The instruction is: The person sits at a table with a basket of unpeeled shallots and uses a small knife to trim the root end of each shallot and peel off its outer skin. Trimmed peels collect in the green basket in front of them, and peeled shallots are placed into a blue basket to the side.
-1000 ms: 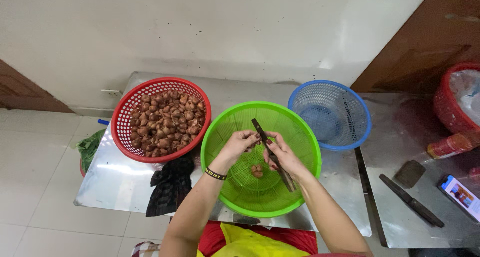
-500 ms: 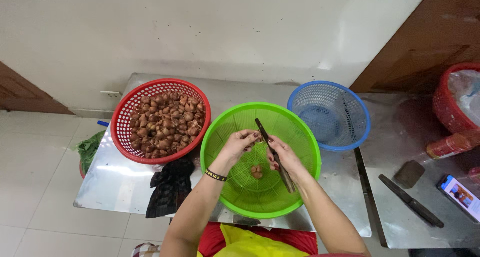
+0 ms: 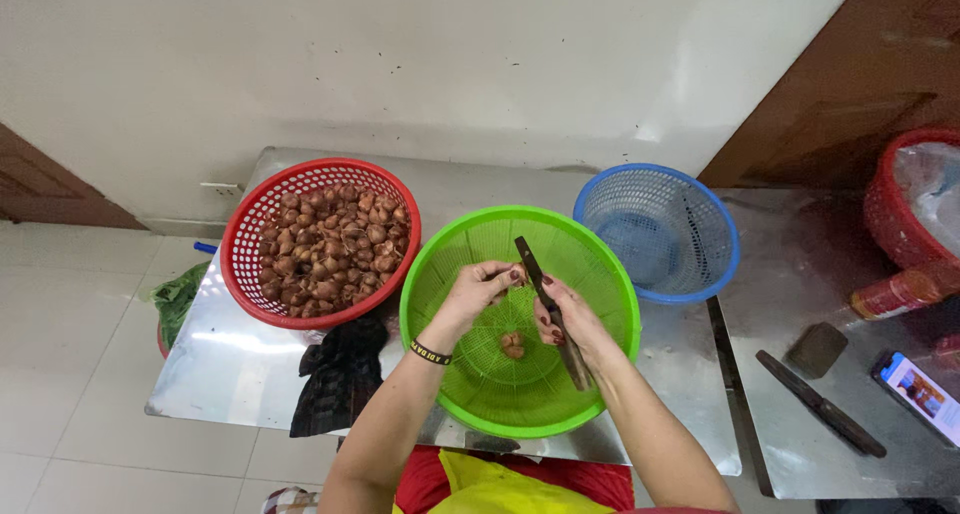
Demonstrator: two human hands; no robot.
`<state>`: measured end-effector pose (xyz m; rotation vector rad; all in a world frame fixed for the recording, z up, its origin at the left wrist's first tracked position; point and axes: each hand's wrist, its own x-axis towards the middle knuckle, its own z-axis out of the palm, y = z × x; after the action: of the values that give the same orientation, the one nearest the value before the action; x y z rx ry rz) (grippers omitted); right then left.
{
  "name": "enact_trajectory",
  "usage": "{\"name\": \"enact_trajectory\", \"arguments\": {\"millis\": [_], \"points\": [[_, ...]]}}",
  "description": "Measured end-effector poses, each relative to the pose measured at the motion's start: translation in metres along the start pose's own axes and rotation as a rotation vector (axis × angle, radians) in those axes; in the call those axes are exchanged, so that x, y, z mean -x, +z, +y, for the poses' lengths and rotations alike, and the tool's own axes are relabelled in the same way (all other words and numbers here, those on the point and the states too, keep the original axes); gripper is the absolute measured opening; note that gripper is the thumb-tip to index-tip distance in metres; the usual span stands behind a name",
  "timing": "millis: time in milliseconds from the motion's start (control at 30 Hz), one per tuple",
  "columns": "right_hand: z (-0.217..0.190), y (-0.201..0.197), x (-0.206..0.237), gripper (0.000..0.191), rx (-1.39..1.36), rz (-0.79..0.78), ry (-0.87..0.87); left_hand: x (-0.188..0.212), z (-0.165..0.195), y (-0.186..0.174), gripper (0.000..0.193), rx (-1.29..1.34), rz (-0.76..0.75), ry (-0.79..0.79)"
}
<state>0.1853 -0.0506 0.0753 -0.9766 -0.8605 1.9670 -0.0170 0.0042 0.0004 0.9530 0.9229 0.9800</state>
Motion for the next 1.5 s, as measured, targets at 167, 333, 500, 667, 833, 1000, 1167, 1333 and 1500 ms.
{"name": "enact_trajectory", "arguments": {"millis": [167,333,500,667,833,1000,1167,1333,1500], "points": [[-0.005,0.002,0.005,0.046,0.115,-0.006,-0.002,-0.001,-0.002,0.001,0.022,-0.064,0.007,0.074],[-0.009,0.007,0.009,0.045,0.109,0.025,-0.004,0.000,-0.003,0.002,0.022,-0.025,0.001,0.058],[-0.008,0.010,0.007,0.047,0.082,0.058,-0.004,0.002,0.000,0.005,0.023,0.059,-0.028,0.016],[-0.007,0.001,0.009,0.047,0.209,0.020,0.006,0.005,0.006,0.006,0.023,-0.100,-0.004,0.130],[-0.006,-0.005,0.002,0.048,0.035,0.022,0.045,0.002,0.005,0.006,0.023,-0.051,-0.014,0.024],[-0.005,-0.003,0.003,0.046,0.158,-0.034,0.037,-0.008,-0.005,0.006,0.026,-0.168,-0.004,0.201],[-0.004,-0.012,0.002,0.045,-0.022,-0.015,0.081,-0.006,-0.004,0.004,0.027,-0.154,-0.047,0.137],[0.008,-0.017,-0.003,0.048,-0.004,0.016,0.033,0.000,0.003,0.001,0.029,0.054,-0.146,-0.042],[0.016,-0.010,-0.006,0.047,0.176,0.100,-0.068,-0.004,0.001,0.001,0.031,0.206,-0.120,-0.100]]}}
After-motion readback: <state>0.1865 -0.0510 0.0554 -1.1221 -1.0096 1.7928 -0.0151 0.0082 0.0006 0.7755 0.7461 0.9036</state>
